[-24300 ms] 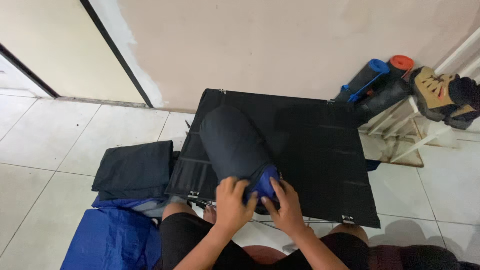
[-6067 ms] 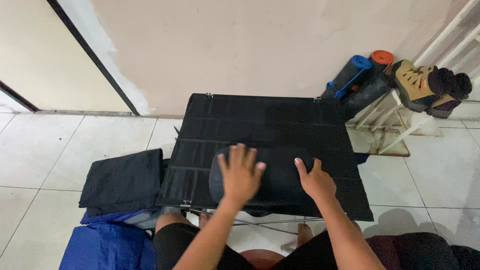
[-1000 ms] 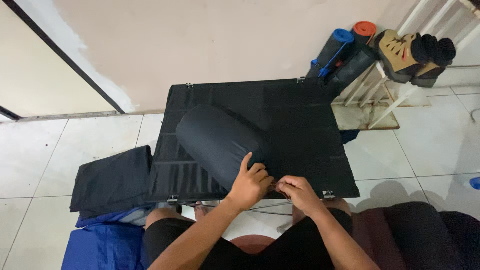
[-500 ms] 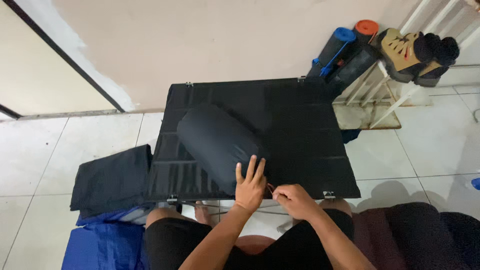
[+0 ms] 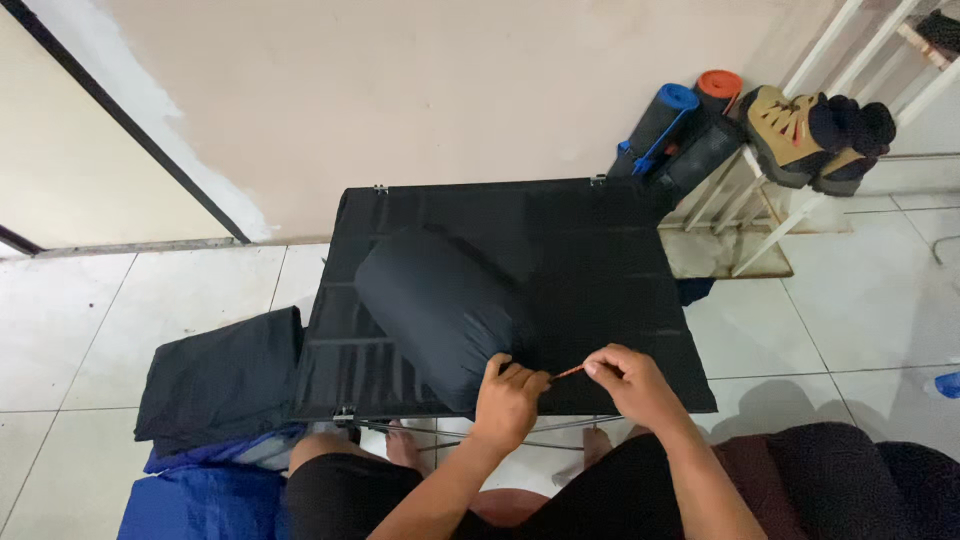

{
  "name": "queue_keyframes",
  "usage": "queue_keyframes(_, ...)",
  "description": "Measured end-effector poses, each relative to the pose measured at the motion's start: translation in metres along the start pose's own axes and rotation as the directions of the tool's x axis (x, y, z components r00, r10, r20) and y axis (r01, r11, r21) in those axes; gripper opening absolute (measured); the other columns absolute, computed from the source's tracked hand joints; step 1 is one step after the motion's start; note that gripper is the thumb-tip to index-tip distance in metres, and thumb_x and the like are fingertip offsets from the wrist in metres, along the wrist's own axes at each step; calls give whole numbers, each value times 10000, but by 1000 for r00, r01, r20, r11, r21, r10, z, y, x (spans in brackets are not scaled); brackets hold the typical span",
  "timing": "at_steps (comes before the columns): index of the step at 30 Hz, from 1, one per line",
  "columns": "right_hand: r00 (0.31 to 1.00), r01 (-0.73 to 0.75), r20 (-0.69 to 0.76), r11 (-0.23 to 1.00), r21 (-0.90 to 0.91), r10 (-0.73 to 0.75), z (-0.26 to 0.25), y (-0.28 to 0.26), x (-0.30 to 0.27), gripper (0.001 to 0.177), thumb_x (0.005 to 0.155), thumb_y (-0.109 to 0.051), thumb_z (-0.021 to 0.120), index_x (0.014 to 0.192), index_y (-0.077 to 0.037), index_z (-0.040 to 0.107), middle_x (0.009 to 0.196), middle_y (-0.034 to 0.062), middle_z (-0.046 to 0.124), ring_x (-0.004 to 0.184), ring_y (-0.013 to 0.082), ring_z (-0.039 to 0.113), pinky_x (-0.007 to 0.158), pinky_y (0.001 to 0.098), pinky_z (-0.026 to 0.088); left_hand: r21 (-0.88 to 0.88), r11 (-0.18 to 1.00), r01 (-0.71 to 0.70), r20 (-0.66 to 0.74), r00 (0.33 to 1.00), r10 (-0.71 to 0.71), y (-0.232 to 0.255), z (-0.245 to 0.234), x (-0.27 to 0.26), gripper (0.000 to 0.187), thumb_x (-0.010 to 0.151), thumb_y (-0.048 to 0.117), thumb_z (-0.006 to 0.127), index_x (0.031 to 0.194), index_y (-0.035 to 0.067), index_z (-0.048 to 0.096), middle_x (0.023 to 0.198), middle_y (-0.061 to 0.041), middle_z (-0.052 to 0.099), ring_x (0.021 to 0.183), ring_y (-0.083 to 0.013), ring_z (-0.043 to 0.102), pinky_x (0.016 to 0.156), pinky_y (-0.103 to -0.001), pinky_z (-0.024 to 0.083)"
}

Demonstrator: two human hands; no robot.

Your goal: The person folds and rolls a blue garment on a black surface, then places the rolled item into a black bag and pulls the drawstring tight.

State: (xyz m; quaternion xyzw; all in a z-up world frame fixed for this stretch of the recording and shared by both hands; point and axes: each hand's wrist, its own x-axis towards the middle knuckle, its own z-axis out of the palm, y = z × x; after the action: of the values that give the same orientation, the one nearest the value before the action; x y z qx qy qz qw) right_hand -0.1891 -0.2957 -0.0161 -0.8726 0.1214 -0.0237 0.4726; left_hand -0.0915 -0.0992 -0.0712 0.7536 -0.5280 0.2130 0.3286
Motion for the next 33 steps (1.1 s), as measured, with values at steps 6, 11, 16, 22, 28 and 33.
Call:
queue_keyframes(6,932,141,-309,975,-173,-189,36,57,22,175,909,-233,619,948,-97,721,824,41,639,700,151,626,624,294,481,53,997,63,126,990,-69,1,14,1,127,822,42,619,769,131,693,701,-59,662,961,-273,608,957,-506,315)
queue_keyframes(11,904,-32,-427,992,-122,-23,99,91,36,141,919,-129,590,995,-107,706,949,65,720,840,197,697,745,323,551,41,979,199,236,950,-204,-2,23,11,149,890,131,582,783,157,683,851,-55,720,1007,-235,625,997,-515,253)
queue_keyframes(16,975,-67,-204,992,104,87,131,107,38,175,795,-56,543,834,-109,705,750,31,694,677,143,580,628,325,457,-6,974,226,223,950,-219,-9,36,0,197,838,8,539,883,130,687,862,0,720,1109,-252,600,1065,-529,207)
queue_keyframes(22,995,59,78,998,31,-61,122,98,24,29,733,-98,661,713,-78,666,718,26,710,678,121,537,634,349,453,68,997,-44,454,891,8,-16,3,9,243,788,140,620,1020,169,687,1024,-49,690,1234,-284,492,1078,-573,211)
queue_keyframes(28,997,58,-65,992,113,-51,62,40,11,189,930,-211,569,1085,-110,608,828,25,688,744,130,661,669,298,494,141,988,-65,459,888,-7,-31,22,-2,117,788,52,599,796,139,678,851,-67,655,1139,-242,532,1112,-536,206)
queue_keyframes(33,976,214,-29,972,-93,-218,85,58,18,100,837,-22,551,800,-114,545,737,33,530,641,157,489,599,313,406,166,983,-78,471,882,-9,-30,21,-2,139,740,21,589,837,108,638,859,-71,662,1121,-239,539,1117,-512,201)
